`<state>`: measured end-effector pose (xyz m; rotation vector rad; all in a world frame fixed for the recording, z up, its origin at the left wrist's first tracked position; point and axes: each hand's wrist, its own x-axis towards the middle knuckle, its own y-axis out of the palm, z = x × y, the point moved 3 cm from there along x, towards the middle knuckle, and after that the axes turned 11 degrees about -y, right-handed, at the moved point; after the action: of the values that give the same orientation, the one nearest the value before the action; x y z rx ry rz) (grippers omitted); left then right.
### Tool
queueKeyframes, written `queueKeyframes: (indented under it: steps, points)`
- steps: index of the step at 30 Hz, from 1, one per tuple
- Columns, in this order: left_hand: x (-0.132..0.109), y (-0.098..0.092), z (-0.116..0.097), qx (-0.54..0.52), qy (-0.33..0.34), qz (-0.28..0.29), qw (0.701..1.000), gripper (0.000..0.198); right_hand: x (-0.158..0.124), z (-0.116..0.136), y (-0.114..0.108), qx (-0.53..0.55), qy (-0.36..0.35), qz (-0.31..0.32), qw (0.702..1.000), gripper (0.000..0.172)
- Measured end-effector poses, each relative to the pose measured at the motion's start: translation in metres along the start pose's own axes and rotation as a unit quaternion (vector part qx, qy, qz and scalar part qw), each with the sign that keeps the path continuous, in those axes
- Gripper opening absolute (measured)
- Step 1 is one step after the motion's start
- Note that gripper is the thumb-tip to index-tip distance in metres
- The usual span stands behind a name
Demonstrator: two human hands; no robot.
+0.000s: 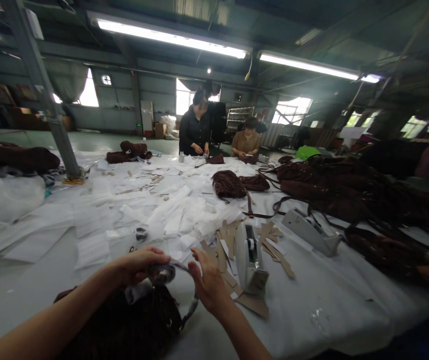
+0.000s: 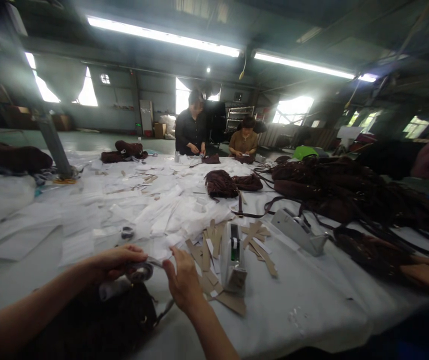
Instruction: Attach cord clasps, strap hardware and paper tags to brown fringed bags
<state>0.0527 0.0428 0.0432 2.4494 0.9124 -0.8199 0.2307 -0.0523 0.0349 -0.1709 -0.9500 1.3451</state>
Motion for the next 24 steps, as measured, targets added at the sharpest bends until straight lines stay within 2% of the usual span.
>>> queueKeyframes:
  steps: [3, 5, 8, 10, 13, 18, 21, 24]
  points:
    - [-0.005, 0.011, 0.002, 0.000, 0.020, 0.034, 0.999, 0.037, 0.011, 0.026, 0.008, 0.010, -0.072, 0.010, 0.997, 0.038]
    - [-0.008, 0.016, 0.005, -0.017, 0.035, 0.053, 0.998, 0.041, 0.014, 0.034, 0.016, 0.025, -0.063, 0.010, 0.998, 0.037]
    - [-0.009, 0.017, 0.016, -0.062, 0.041, 0.076, 0.994, 0.045, 0.009, 0.031, 0.028, -0.008, -0.034, -0.018, 0.999, 0.042]
    - [-0.007, 0.015, 0.026, -0.087, 0.043, 0.090, 0.991, 0.041, 0.001, 0.025, 0.036, -0.035, -0.044, -0.013, 0.998, 0.044]
    - [-0.002, 0.007, 0.039, -0.130, 0.043, 0.089, 0.987, 0.040, -0.010, 0.005, 0.038, -0.057, -0.031, -0.007, 0.998, 0.046]
    - [0.006, -0.017, 0.067, -0.239, -0.025, 0.104, 0.965, 0.042, -0.017, -0.057, 0.007, -0.140, 0.101, -0.063, 0.983, 0.047]
    - [0.008, -0.029, 0.085, -0.311, -0.029, 0.115, 0.943, 0.045, -0.009, -0.090, -0.006, -0.180, 0.141, -0.048, 0.972, 0.038]
    - [0.007, -0.035, 0.095, -0.349, -0.022, 0.102, 0.931, 0.043, 0.002, -0.109, -0.001, -0.200, 0.156, -0.017, 0.967, 0.024]
